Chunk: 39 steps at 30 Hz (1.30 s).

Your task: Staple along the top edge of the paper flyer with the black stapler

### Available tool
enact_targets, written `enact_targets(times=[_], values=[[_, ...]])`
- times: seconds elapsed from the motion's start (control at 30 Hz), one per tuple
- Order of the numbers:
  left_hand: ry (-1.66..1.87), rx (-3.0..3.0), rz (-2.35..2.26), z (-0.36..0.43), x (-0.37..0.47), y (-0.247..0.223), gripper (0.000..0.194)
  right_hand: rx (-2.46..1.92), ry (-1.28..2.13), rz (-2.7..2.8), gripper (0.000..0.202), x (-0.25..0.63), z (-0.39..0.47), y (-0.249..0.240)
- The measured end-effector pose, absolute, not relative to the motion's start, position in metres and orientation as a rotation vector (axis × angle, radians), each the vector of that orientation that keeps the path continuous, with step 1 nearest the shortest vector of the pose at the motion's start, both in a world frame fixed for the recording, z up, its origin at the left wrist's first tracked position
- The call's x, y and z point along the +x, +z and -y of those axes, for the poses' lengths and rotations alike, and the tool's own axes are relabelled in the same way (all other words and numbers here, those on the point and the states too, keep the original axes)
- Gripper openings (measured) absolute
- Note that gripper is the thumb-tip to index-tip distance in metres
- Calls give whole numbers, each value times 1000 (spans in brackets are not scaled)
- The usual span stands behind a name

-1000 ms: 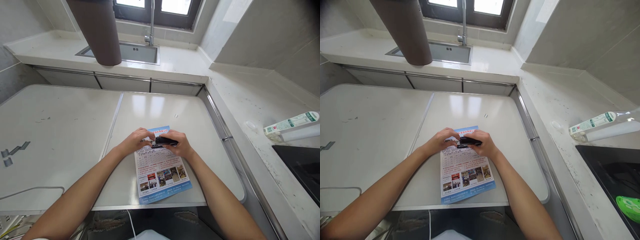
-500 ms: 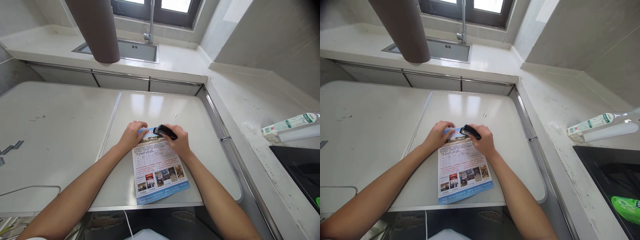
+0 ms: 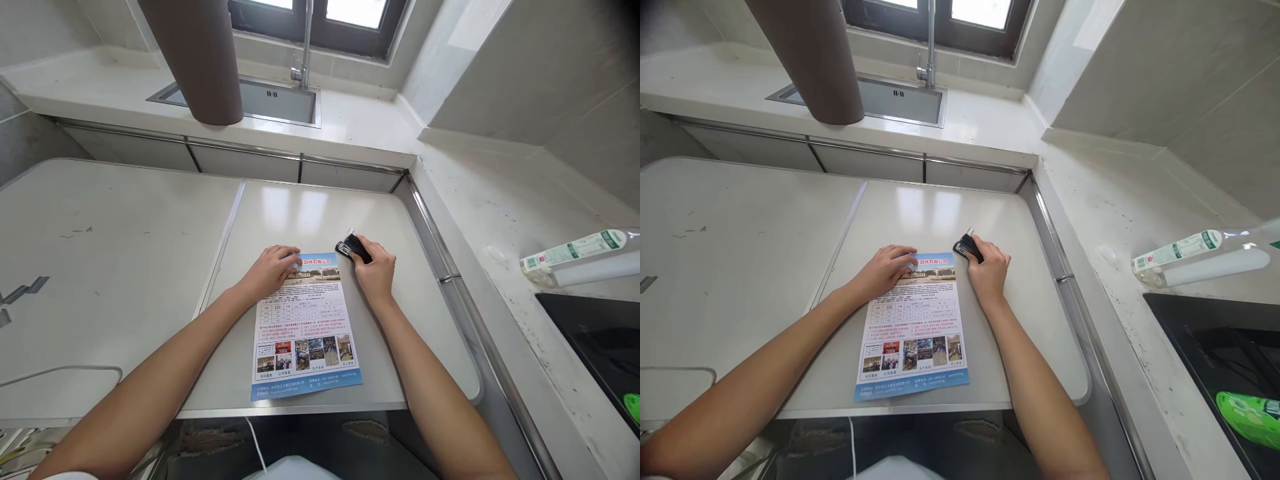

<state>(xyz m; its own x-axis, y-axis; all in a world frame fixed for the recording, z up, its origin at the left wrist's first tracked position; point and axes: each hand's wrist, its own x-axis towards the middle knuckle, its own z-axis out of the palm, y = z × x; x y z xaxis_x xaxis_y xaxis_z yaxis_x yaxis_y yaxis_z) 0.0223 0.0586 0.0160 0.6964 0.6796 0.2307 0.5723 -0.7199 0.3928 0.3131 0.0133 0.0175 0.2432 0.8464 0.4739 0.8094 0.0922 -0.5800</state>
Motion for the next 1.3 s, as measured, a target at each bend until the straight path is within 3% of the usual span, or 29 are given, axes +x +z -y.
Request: enact_targets(times=[0.43, 0.8, 1.3], values=[[513, 2662, -928, -59, 22, 18, 33, -1633, 149, 1687, 41, 314, -14, 22], [516, 2671, -925, -58, 22, 17, 34, -1626, -57, 1666, 40, 302, -7, 25], [476, 2697, -932, -57, 23, 16, 41, -1587, 134, 1864, 36, 302, -8, 26]])
